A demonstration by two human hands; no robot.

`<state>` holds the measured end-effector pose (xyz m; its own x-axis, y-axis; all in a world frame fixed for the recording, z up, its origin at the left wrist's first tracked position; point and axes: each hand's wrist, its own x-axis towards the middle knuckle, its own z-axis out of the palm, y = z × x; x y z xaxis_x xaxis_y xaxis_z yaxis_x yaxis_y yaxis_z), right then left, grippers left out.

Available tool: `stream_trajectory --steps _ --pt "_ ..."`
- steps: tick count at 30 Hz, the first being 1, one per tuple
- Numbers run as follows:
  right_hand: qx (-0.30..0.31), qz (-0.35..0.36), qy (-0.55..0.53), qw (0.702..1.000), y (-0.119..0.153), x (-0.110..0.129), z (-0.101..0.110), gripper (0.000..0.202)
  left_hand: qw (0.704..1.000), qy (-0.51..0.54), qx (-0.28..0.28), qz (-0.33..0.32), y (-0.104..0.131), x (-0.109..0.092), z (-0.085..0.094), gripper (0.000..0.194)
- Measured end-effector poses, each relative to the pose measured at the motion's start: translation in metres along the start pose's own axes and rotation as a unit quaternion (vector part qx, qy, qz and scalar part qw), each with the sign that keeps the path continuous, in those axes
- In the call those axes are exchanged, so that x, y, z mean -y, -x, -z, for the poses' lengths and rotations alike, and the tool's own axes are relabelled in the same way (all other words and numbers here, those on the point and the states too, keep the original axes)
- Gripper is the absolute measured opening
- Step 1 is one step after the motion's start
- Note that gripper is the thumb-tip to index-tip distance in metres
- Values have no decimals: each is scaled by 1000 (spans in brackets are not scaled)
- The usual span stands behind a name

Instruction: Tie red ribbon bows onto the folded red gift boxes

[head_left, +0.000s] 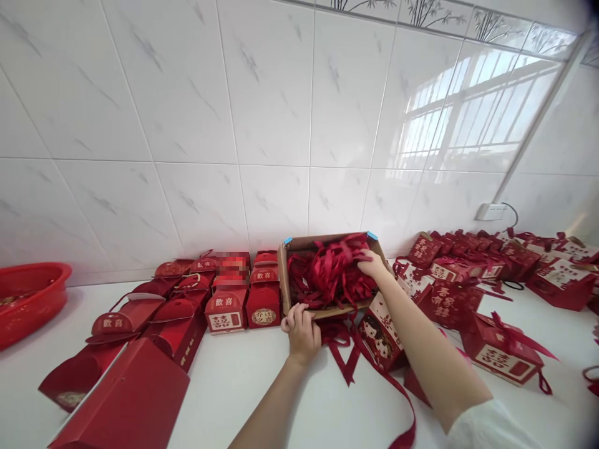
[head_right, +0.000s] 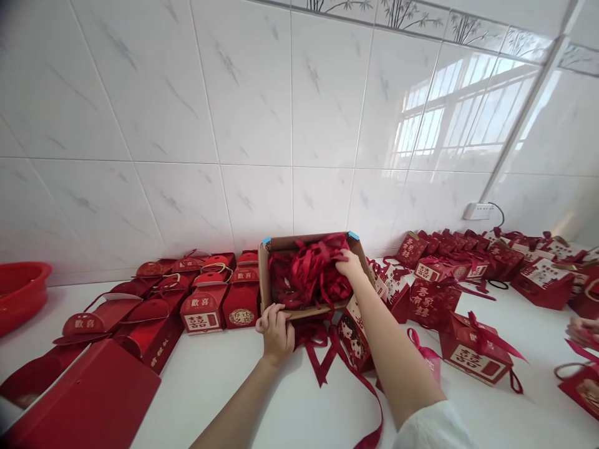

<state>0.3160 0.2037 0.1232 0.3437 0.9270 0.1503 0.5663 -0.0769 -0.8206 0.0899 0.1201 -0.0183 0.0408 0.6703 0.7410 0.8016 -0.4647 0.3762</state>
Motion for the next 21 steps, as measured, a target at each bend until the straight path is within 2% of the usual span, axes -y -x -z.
stream_trajectory --steps 4,6,8,11,12,14,16,17,21 --pt "63 0 186 980 6 17 12 34 1000 3 -2 4 1 0 0 20" --pt "96 32 246 964 11 28 8 46 1000 6 -2 6 1 -1 0 20" --pt "145 77 281 946 20 37 -6 72 1000 8 -2 8 1 0 0 21" --pt "220 115 310 918 38 38 -42 109 1000 11 0 7 1 0 0 20" --pt "225 108 320 914 44 35 -54 114 1000 11 2 6 1 1 0 20" --pt "190 69 336 920 51 25 -75 121 1000 12 8 3 1 2 0 20" --pt "151 22 319 935 49 15 -84 117 1000 11 14 2 1 3 0 21" --pt "135 1 298 945 46 11 -85 107 1000 11 17 2 1 3 -1 21" --pt "80 -45 152 984 19 7 -66 41 999 13 32 4 1 6 -1 22"
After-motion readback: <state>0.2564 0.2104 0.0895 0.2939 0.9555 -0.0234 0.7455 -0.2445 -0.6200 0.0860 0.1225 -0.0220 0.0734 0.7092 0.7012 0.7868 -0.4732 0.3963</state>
